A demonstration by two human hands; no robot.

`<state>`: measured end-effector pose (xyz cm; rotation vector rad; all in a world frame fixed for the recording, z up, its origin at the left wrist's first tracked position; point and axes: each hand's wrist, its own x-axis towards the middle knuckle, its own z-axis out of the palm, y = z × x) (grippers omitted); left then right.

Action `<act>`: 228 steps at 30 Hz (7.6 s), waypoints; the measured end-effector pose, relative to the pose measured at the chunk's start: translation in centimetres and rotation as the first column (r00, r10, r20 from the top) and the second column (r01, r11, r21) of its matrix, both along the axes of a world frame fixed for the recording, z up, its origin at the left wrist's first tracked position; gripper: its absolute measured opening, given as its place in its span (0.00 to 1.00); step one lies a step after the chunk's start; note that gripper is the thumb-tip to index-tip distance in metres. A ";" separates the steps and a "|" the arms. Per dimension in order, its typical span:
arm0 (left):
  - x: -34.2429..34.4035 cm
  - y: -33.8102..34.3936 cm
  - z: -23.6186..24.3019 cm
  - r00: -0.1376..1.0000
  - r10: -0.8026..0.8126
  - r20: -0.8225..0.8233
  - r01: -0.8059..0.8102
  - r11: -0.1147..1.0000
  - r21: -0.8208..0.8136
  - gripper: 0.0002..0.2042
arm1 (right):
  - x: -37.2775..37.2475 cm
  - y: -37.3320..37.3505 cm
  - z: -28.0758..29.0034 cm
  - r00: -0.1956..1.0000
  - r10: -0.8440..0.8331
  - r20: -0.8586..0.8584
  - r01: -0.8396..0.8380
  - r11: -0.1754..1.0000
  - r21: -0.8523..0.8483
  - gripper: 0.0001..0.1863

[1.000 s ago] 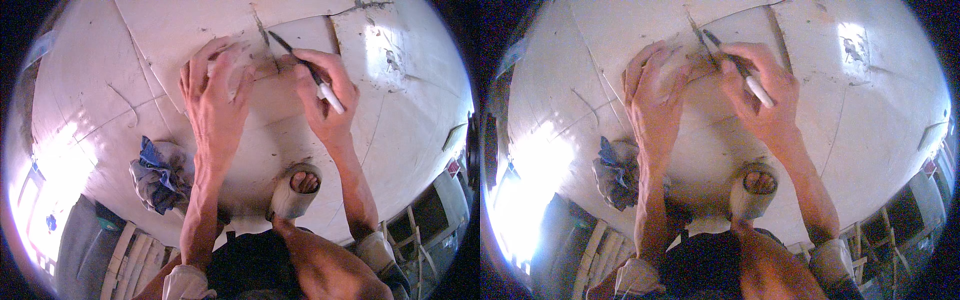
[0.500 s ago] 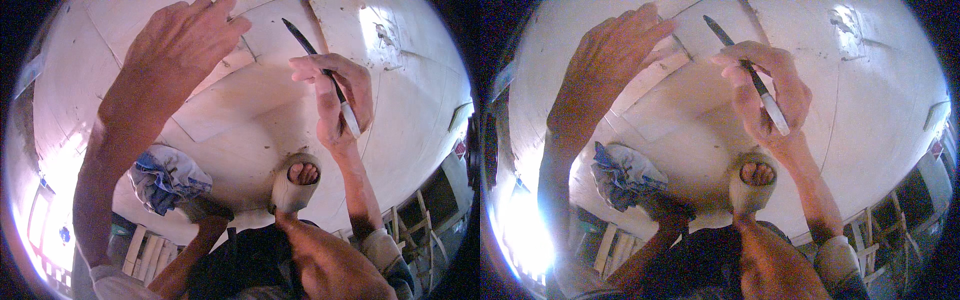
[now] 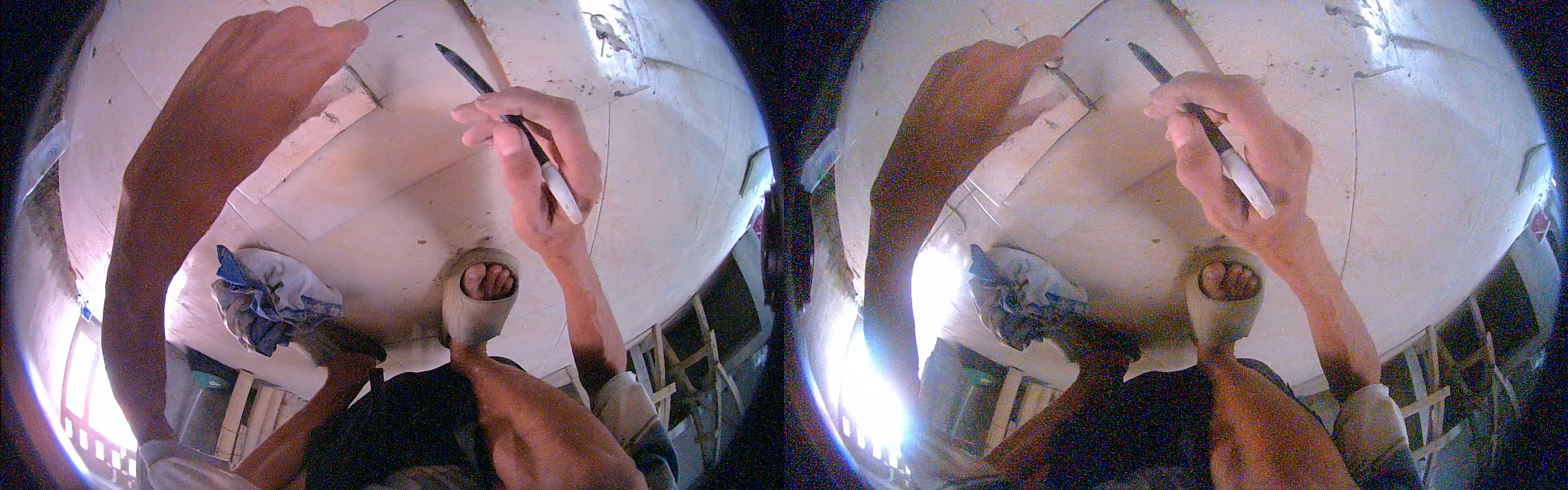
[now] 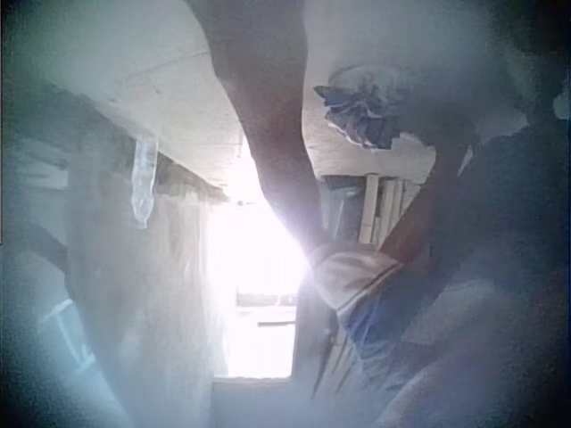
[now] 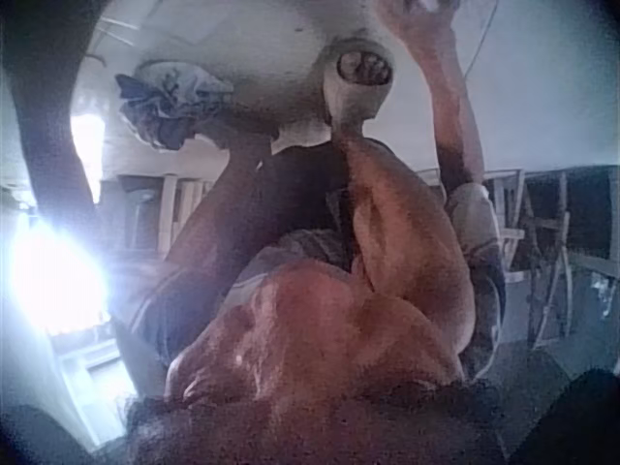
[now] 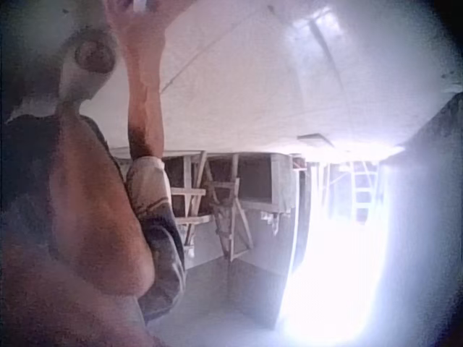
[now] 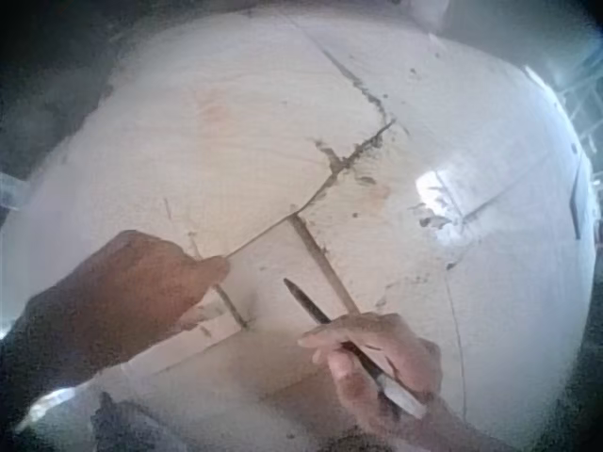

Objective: The person marks a tile with a marker, carries it to a different area, and then uses an angle grinder to cut along the marked lines.

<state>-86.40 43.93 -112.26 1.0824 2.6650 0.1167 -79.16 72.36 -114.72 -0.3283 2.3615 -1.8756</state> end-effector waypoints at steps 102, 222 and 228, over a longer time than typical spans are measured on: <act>28.8 -7.5 0.3 0.868 0.370 0.331 -0.453 0.863 0.223 0.15 | -3.6 -6.5 -1.2 0.985 0.090 -0.150 -0.050 0.966 0.254 0.07; 27.8 -5.4 0.8 0.830 0.450 0.329 -0.517 0.843 0.150 0.14 | 5.9 2.6 1.0 0.966 0.101 -0.237 0.081 0.756 0.650 0.13; 27.9 -5.4 0.6 0.829 0.443 0.341 -0.517 0.840 0.166 0.15 | 8.1 4.0 1.8 0.977 0.074 -0.202 0.088 0.721 0.687 0.13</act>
